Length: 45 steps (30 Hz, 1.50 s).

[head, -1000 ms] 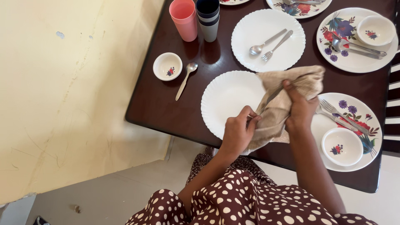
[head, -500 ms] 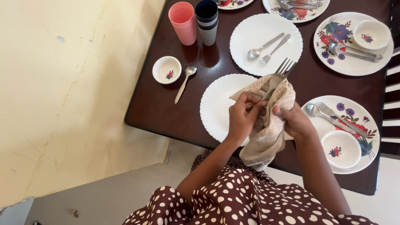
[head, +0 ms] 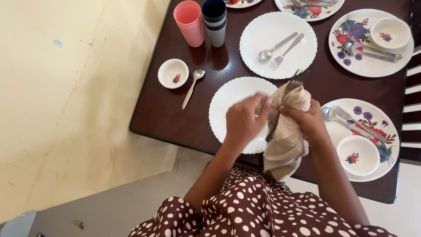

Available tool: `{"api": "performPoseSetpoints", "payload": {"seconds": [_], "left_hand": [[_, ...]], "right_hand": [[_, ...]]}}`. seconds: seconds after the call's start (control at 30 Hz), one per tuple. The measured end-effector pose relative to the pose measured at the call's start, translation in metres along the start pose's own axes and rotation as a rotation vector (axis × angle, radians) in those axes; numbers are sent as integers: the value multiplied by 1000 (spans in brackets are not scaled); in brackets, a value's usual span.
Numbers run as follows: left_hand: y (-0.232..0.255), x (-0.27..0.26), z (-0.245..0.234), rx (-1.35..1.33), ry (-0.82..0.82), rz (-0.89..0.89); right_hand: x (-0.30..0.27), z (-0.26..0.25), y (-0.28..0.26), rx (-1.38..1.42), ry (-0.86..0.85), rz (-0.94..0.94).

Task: The person dries multiple pieces of dishware with a cloth on a dining table. They wipe plates, bowls, and cutlery one by one, then place the dried items back onto the table.

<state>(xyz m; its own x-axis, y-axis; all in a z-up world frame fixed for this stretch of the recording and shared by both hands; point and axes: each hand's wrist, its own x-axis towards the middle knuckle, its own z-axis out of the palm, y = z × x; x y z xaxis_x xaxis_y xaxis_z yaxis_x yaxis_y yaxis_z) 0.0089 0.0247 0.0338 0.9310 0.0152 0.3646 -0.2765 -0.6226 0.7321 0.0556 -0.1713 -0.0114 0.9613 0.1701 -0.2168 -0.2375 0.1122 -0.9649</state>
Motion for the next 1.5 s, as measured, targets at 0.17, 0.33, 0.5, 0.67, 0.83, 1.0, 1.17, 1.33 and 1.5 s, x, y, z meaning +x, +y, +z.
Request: {"api": "performPoseSetpoints", "payload": {"seconds": [0.17, 0.33, 0.5, 0.67, 0.83, 1.0, 1.17, 1.33, 1.5], "left_hand": [[-9, 56, 14, -229, 55, 88], [-20, 69, 35, -402, -14, -208], [-36, 82, 37, -482, 146, -286], [-54, 85, 29, -462, 189, -363], [-70, 74, 35, -544, 229, -484], [-96, 73, 47, -592, 383, -496], [-152, 89, 52, -497, 379, -484], [-189, 75, 116, -403, 217, -574], [-198, 61, 167, -375, 69, -666]], "right_hand": [[4, 1, -10, -167, -90, 155], [10, 2, -12, -82, -116, 237], [2, -3, -1, -109, -140, 330], [-8, -6, 11, -200, -88, 386], [-10, -21, 23, -231, -205, 368], [-14, -39, 42, -403, -259, 400], [-36, -72, 65, -471, -128, 530], [-59, -106, 66, -457, 176, 647], [-68, -110, 74, -301, 210, 659]]}}
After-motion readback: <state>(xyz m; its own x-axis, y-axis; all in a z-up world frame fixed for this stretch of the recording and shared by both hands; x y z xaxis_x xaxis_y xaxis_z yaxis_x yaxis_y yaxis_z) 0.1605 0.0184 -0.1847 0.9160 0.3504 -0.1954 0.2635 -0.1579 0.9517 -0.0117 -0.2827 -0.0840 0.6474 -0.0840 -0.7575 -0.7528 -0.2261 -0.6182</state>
